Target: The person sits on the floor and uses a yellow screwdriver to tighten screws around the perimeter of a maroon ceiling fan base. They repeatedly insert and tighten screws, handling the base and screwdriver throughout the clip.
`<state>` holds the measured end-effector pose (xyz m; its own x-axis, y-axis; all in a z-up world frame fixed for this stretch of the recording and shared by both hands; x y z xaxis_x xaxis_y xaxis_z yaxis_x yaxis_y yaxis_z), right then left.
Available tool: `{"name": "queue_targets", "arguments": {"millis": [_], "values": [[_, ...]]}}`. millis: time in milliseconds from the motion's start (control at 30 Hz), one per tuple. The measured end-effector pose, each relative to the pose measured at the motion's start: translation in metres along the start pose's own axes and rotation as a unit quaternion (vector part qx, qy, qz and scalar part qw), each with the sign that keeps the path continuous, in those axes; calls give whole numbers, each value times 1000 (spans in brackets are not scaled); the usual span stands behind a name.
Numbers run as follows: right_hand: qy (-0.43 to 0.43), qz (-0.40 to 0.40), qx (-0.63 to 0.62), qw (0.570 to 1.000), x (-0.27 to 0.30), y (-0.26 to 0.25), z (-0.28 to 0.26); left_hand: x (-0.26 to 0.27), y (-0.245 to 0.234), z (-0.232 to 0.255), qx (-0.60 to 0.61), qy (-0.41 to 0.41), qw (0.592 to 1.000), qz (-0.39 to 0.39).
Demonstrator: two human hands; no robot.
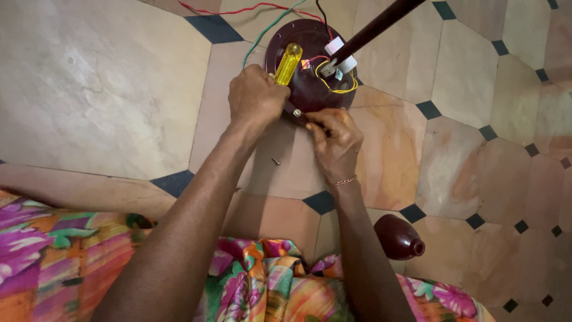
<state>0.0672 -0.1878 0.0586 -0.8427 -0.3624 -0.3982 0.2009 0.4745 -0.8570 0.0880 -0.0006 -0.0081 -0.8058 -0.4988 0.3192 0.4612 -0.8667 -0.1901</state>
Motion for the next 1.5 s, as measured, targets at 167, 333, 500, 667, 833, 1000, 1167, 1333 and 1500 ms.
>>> {"name": "queue_targets", "arguments": {"millis": [167, 333, 500, 667, 833, 1000, 1167, 1333, 1500], "values": [[16, 21, 23, 999, 2, 4, 4, 3, 1, -1, 8, -20, 1000, 0], [3, 40, 51, 998, 4, 5, 5, 5, 0, 2, 11, -6, 1000, -2], [-19, 58, 87, 994, 7, 6, 1, 6, 3, 0, 2, 4, 1000, -11], [-17, 66, 101, 993, 11, 7, -3, 6, 3, -1, -8, 24, 1000, -10], [-16, 75, 134, 988, 10, 8, -1, 7, 7, -6, -8, 1, 1000, -13], [1, 81, 157, 984, 12, 5, 8, 11, 12, -8, -24, 12, 999, -33], [17, 51, 175, 983, 9, 4, 14, 14, 15, -10, -30, 23, 999, -37], [23, 42, 189, 981, 3, 5, 17, 14, 18, -14, -40, 23, 998, -47], [33, 46, 180, 982, 2, 3, 18, 14, 21, -18, -34, 26, 998, -40]]}}
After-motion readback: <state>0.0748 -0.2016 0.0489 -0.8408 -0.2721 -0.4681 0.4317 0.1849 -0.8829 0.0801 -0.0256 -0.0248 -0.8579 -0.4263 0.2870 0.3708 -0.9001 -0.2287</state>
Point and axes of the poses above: each hand's wrist, its own x-axis away from the middle knuckle, its own y-axis out of the palm, z = x × y, the point moved 6 cm from there along -x, towards the middle knuckle, and after that the axes turned 13 degrees about x, right-handed, at the moved point
